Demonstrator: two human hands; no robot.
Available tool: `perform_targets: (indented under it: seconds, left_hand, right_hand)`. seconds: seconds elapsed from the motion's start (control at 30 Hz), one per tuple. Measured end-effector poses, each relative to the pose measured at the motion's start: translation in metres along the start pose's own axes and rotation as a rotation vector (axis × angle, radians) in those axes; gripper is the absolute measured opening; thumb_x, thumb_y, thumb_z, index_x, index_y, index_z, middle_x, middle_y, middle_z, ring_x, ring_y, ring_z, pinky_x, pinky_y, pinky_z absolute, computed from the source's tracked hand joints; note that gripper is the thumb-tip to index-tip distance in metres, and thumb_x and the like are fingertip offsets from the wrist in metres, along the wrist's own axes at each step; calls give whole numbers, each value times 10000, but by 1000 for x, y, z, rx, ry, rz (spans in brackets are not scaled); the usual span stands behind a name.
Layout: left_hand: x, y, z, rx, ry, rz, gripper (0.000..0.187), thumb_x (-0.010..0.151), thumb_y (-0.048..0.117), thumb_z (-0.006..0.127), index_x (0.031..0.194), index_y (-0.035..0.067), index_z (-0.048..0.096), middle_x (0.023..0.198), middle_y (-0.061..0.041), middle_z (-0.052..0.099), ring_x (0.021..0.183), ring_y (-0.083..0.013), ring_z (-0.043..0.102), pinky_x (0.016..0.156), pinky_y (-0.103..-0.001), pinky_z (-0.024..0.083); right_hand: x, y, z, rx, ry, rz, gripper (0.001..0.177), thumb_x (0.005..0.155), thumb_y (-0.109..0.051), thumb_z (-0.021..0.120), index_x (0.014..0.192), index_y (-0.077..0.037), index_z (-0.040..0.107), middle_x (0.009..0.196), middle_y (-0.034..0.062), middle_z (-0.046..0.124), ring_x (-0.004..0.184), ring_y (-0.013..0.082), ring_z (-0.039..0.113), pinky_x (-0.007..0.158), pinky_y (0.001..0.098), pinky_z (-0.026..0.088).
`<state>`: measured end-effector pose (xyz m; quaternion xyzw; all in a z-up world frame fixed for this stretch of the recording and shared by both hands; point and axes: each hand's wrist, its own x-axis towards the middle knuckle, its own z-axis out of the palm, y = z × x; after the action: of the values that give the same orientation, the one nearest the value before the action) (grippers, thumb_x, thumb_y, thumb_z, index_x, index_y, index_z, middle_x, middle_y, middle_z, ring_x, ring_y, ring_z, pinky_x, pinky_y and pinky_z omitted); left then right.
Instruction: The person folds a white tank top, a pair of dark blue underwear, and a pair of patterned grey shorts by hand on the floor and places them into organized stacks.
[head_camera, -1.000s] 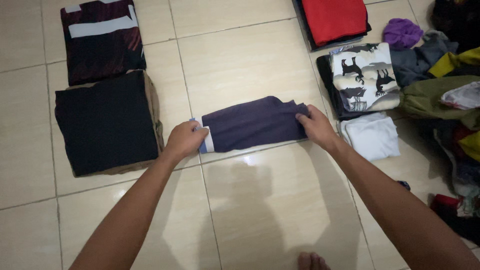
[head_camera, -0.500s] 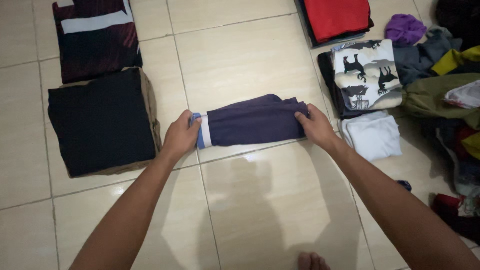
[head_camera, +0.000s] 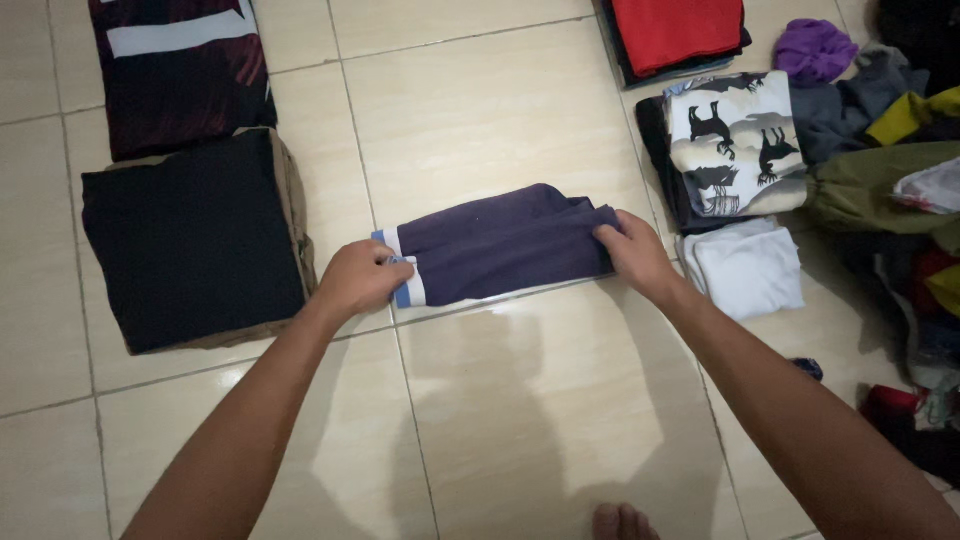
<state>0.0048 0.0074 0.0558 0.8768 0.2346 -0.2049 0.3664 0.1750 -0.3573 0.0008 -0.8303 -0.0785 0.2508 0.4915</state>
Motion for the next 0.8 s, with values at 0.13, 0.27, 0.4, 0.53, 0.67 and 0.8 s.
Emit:
perform_targets:
  seconds: [0.13, 0.27, 0.4, 0.53, 0.67, 0.8]
  left_hand:
    - [-2, 5, 1, 57, 35, -48, 381, 751, 383, 702, 823, 16, 779, 696, -176, 730, 683, -298, 705, 728, -412, 556]
    - [5, -10, 10, 69, 48, -86, 384, 826, 386, 682, 804, 8, 748, 742, -183, 717, 693, -303, 673, 724, -438, 539]
    - [11, -32, 29, -360, 87, -244, 434, 991, 408, 576, 915, -11, 657, 790, -181, 675, 705, -313, 649, 699, -467, 523]
    - [-5, -46, 55, -386, 468, -26, 379, 1071, 362, 536, 989, 4, 628, 833, -140, 681, 795, -226, 659, 762, -372, 504]
    - [-25, -42, 75, -498, 573, 11, 223, 1018, 241, 540, 1041, 32, 613, 852, -96, 693, 753, -200, 659, 699, -341, 518]
    - [-32, -39, 85, -458, 583, 88, 143, 988, 156, 557, 1056, 38, 599, 831, -72, 691, 722, -170, 661, 675, -329, 526]
  right_hand:
    - [-7, -14, 2, -234, 69, 35, 268, 968, -264, 615, 1070, -19, 648, 809, 103, 662, 722, 190, 610, 687, 344, 488]
    - [-9, -19, 2, -326, 112, -44, 299, 985, -301, 641, 1037, -8, 615, 810, 154, 662, 738, 242, 624, 708, 372, 490]
    - [-16, -32, 4, -391, 165, -94, 285, 969, -282, 673, 1051, -15, 613, 873, 156, 684, 782, 275, 656, 736, 400, 503]
    - [-40, -65, 18, -604, 402, -485, 271, 914, -194, 735, 1080, -7, 630, 974, 185, 648, 894, 354, 634, 779, 448, 503]
    - [-54, -98, 55, -572, 106, -638, 146, 882, -145, 741, 977, -56, 676, 970, 131, 645, 936, 335, 628, 814, 450, 518]
    - [-57, -124, 112, -540, -136, -746, 127, 877, -138, 716, 985, -76, 694, 1017, 114, 656, 999, 337, 618, 846, 449, 516]
